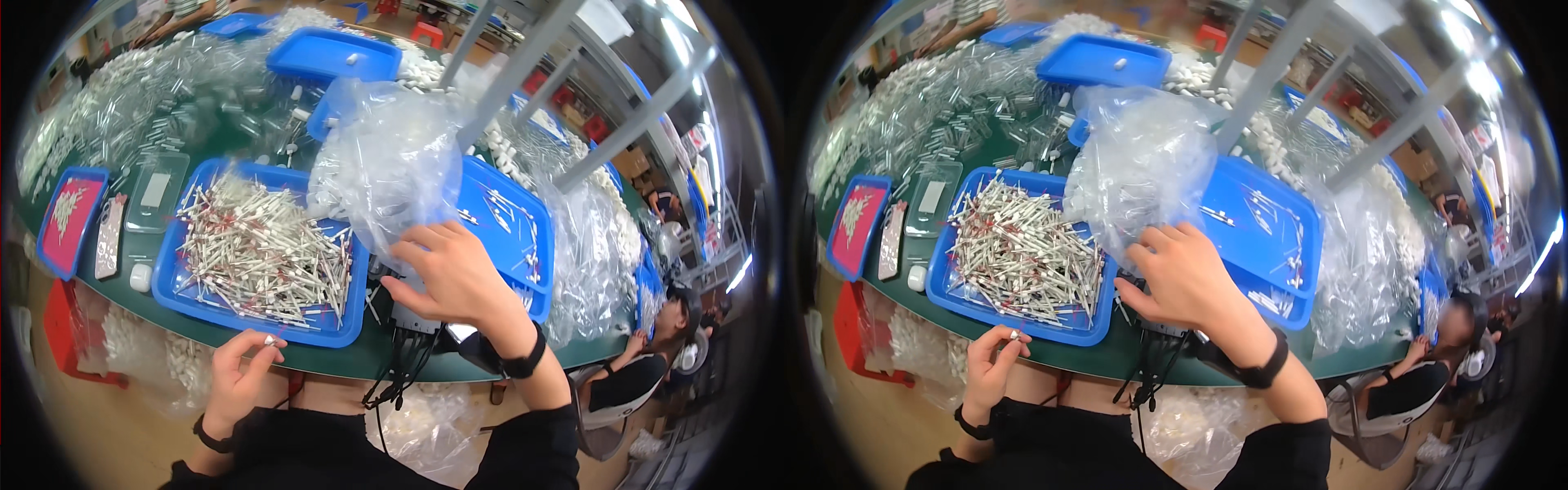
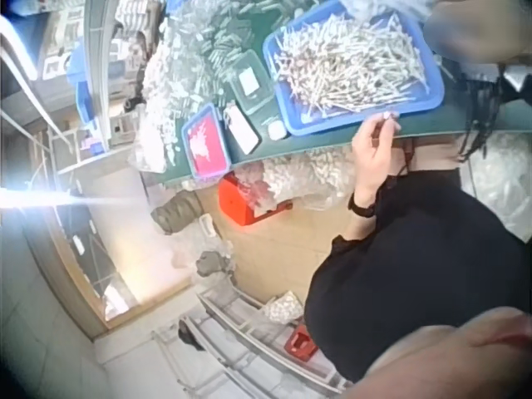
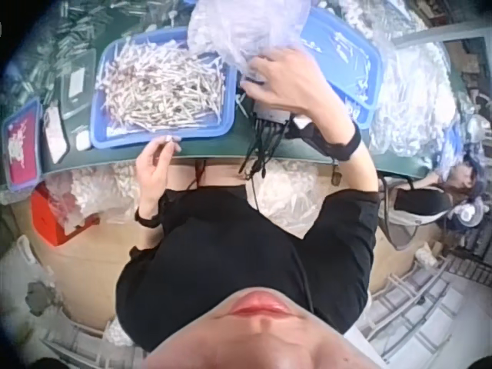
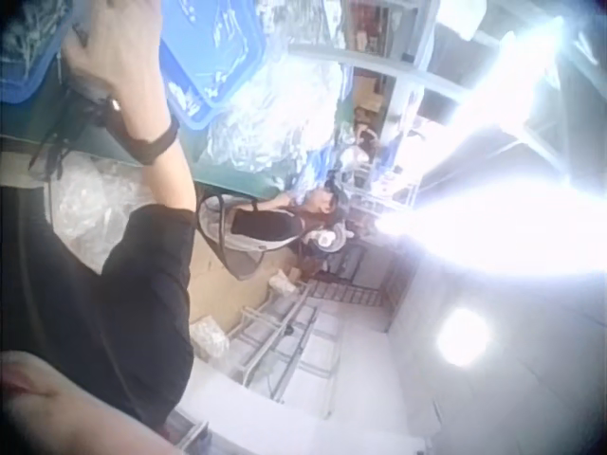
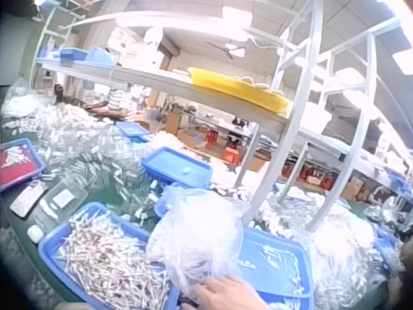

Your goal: The person repeatedly picks small white cylindrical components from a blue tray and inserts them into small white plastic caps retrieved from a plastic bag. The person handles the items one at a time, performing the same insertion action continuously throughout the clip.

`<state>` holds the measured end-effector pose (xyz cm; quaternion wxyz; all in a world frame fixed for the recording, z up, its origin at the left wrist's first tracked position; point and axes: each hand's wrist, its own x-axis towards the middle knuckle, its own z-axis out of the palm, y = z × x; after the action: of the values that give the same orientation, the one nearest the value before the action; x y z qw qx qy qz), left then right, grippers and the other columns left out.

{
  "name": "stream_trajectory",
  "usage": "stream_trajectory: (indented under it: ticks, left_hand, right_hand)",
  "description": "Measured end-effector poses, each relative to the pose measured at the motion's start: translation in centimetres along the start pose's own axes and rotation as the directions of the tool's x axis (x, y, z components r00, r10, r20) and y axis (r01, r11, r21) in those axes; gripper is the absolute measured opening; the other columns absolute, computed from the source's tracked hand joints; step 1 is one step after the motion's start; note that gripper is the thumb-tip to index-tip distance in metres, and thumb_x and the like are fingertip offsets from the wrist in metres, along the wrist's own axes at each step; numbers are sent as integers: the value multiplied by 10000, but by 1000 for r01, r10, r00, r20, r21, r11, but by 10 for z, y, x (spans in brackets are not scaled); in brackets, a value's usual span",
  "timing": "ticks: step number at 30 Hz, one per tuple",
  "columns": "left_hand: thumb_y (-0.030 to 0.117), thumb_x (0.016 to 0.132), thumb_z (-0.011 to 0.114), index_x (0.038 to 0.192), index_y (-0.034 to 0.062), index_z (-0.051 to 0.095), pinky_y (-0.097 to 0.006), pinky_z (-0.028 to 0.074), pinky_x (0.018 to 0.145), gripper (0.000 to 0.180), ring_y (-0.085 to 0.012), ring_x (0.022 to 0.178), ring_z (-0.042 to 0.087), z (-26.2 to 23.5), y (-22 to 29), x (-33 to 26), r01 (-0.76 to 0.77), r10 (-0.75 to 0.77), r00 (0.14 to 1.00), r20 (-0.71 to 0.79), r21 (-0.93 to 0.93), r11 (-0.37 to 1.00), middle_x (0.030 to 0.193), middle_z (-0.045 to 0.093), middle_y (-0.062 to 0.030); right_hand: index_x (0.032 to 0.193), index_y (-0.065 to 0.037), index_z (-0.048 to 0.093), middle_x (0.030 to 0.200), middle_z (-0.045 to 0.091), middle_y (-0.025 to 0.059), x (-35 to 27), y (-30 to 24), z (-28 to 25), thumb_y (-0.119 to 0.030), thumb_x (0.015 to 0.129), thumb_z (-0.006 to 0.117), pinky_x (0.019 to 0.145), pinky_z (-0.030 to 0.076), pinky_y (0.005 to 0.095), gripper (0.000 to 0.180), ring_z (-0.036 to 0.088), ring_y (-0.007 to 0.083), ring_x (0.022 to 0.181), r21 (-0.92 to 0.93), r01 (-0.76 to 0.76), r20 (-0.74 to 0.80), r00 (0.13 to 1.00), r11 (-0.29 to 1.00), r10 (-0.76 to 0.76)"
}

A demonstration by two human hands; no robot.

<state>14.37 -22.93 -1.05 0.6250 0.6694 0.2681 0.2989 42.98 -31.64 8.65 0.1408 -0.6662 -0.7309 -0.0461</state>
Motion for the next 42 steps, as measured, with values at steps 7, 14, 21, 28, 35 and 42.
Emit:
stream_trajectory:
  ticks: [7, 14, 21, 28, 35, 42]
  left_hand:
    - [-10, 876, 580, 990, -36, 657, -259, 445, 804, 140, -142, 913, 575, 3, 9, 37, -64, 94, 983, 160, -179, 982, 966, 614, -83]
    - [62, 903, 603, 1027, -27, 649, -270, 446, 754, 159, -119, 865, 552, -21, 20, 68, 227, -26, 944, 330, -590, 775, 991, 617, -74]
    - [67, 920, 584, 1117, -45, 603, -293, 480, 780, 227, -167, 911, 604, -58, 9, 68, 350, -113, 910, 399, -594, 725, 1060, 634, -127]
    - [52, 919, 556, 1246, -29, 481, -294, 483, 813, 345, -185, 888, 617, -62, 21, 72, 326, -72, 881, 468, -491, 808, 920, 643, -125]
    - [28, 922, 490, 1194, -16, 500, -332, 502, 733, 276, -193, 788, 585, -70, 15, 62, 356, -57, 887, 458, -601, 715, 850, 578, -101]
    - [52, 924, 493, 1186, -26, 495, -339, 506, 710, 273, -188, 799, 565, -57, 11, 64, 355, -88, 881, 464, -528, 772, 855, 556, -97]
  right_hand:
    - [950, 62, 621, 971, 623, 257, 79, 43, -1, -36, 825, 467, 789, 488, 446, 222, 600, 413, 881, -72, -200, -53, 979, 977, 196]
    - [825, -46, 705, 831, 686, 178, 144, 125, 47, -81, 777, 550, 681, 537, 450, 166, 671, 350, 766, -535, -318, 106, 894, 783, 436]
    - [922, -20, 625, 924, 663, 199, 122, 123, 74, -129, 748, 620, 771, 527, 459, 205, 646, 391, 888, -424, -481, 17, 843, 768, 537]
    - [887, -33, 639, 930, 672, 186, 93, 107, 87, -89, 784, 554, 694, 541, 435, 146, 672, 344, 848, -440, -566, -101, 803, 697, 588]
    - [812, -94, 726, 869, 707, 108, 120, 38, 94, -90, 758, 613, 613, 552, 331, 125, 706, 250, 779, -554, -642, -133, 696, 530, 705]
    - [803, -101, 725, 840, 705, 88, 112, 4, 77, -76, 759, 623, 607, 552, 308, 114, 706, 236, 768, -498, -699, -129, 645, 513, 754]
